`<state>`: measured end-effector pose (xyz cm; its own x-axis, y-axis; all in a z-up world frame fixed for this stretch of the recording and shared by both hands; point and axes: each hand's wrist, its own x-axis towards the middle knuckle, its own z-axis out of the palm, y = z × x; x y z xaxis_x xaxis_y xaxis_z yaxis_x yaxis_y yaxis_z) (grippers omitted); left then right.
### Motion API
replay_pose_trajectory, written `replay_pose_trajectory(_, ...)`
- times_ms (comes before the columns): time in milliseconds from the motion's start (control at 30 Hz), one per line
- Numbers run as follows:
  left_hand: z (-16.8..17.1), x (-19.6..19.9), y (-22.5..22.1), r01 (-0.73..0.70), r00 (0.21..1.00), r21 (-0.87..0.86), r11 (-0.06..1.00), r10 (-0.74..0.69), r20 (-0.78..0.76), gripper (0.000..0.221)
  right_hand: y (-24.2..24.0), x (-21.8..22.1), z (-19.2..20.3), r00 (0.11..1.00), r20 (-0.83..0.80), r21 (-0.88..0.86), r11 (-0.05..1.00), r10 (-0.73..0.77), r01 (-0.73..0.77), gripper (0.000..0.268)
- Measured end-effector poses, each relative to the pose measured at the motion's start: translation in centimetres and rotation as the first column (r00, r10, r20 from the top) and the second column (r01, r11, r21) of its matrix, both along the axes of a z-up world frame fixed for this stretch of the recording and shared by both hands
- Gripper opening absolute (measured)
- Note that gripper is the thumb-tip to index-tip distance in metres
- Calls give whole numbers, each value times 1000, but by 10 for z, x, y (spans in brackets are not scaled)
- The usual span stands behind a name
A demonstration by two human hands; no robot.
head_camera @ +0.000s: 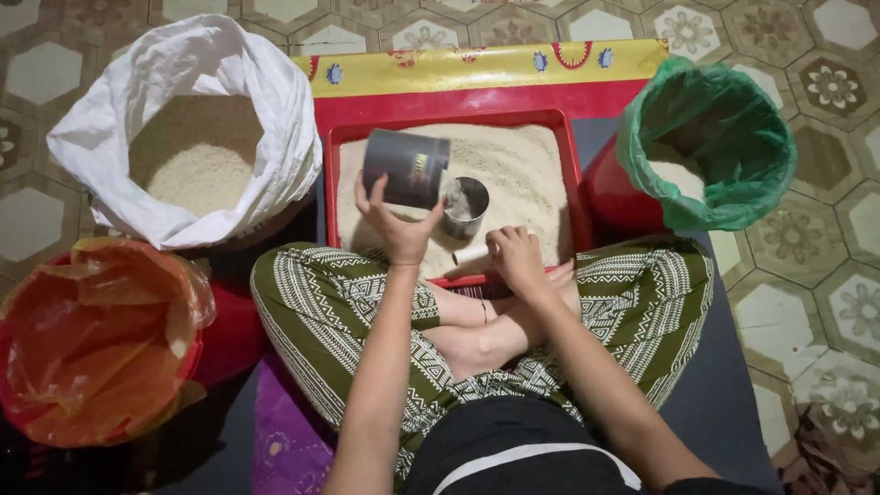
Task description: The person sitting on the floor scoops rice from a tray into several bags using metal cups.
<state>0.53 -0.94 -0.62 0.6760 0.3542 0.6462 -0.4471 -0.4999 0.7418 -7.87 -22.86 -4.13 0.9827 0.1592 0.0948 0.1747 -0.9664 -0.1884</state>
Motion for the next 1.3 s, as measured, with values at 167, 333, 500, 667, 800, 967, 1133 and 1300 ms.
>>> replay_pose_trajectory(167, 0, 0, 6, -144, 967, -66, 987, 126, -221, 107, 6, 17, 51, 998, 41, 83, 996, -39, 36, 24)
replay_pose_trajectory(333, -16, 2, 5, -208, 897, -9, 978, 187, -400, 108, 1, 73, 39, 975, 206, 30, 996, -85, 81, 34)
replay_pose_trajectory(500, -12, -4, -4, -184, 761, 282, 942, 318, -565, 108, -6, 108, 8, 963, 262, -44, 995, -70, 85, 31)
replay_pose_trajectory(667, -7, -2, -3, -170, 715, 288, 943, 319, -622, 108, 6, 74, 36, 969, 246, -43, 999, 0, 11, 24)
replay_pose_trajectory(800, -4, -4, -4, -160, 709, 295, 942, 317, -629, 108, 1, 29, 26, 982, 190, -50, 999, 9, 1, 30)
replay_pose_trajectory(967, -5, -4, -3, -158, 702, 289, 944, 313, -639, 105, 4, -16, 12, 997, 56, -34, 998, 46, -44, 29)
replay_pose_trajectory(1133, 1, -3, -2, -144, 702, 292, 945, 306, -643, 103, 29, -6, 30, 983, 131, 0, 992, 128, -129, 35)
replay_pose_trajectory(1300, 0, -7, -2, -136, 695, 270, 953, 286, -660, 100, 49, 23, 65, 927, 347, 192, 957, 140, -216, 38)
